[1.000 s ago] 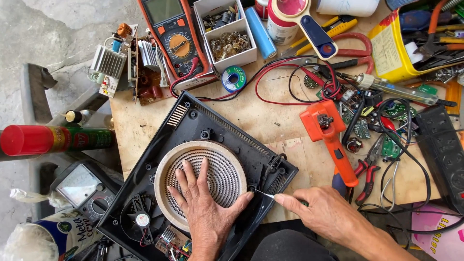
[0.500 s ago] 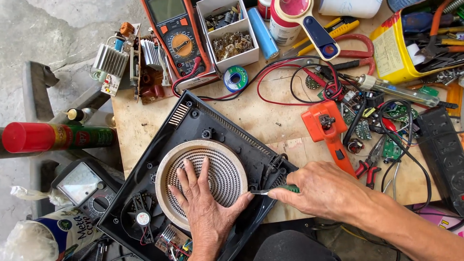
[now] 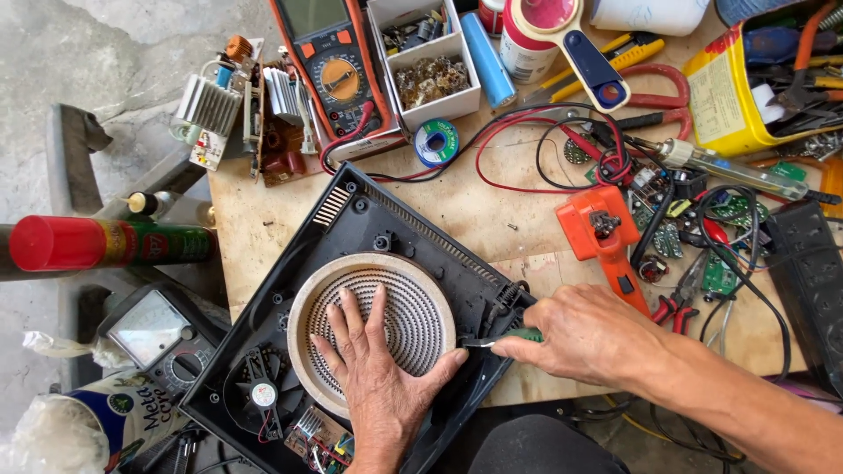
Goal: Repairing an induction cooker by prying the casing and adjusting the internal heating coil with a screwdriver.
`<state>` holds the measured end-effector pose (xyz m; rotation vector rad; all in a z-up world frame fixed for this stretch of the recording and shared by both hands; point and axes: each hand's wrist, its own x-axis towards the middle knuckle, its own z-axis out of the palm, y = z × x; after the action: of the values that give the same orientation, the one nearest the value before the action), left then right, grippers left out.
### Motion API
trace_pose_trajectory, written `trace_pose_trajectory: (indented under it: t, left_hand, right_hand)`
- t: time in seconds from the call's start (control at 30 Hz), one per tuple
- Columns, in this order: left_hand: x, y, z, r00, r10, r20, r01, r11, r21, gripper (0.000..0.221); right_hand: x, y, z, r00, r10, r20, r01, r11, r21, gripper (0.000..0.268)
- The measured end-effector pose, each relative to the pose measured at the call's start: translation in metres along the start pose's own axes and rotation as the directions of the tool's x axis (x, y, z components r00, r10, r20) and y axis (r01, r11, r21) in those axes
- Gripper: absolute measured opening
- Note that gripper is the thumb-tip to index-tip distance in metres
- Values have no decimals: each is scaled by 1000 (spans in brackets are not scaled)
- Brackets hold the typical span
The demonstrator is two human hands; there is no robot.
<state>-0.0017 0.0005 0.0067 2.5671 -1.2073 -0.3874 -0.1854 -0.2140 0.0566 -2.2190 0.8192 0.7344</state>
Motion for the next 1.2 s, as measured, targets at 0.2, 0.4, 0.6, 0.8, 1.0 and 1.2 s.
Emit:
trace_pose_trajectory:
  t: [0.2, 0.4, 0.6, 0.8, 1.0, 1.2]
  left_hand:
    - [3, -1, 0, 1000, 18, -10, -18, 1000, 17, 148]
    - [3, 1, 1, 1000, 3, 12, -3, 1000, -5, 146]
    - [3, -1, 2, 1000, -5, 19, 5, 1000, -13, 146]
    - [3, -1, 4, 1000, -20, 14, 20, 1000, 0, 150]
    - [0, -3, 7, 1000, 5, -10, -4, 1000, 19, 149]
    - [-1, -5, 8, 1000, 13, -15, -13, 999, 30, 149]
  right_hand:
    - [-9, -5, -1, 994, 110, -1, -109, 989, 101, 62]
    - [-12, -5, -9, 990, 137, 32, -140, 979, 146, 63]
    - [-10, -7, -12, 991, 117, 62, -125, 982, 138, 62]
    - [-4, 4, -5, 998, 64, 19, -65, 995, 78, 68]
    - [-12, -5, -5, 989, 143, 30, -146, 982, 119, 65]
    - [-11, -5, -1, 990, 134, 32, -137, 976, 170, 64]
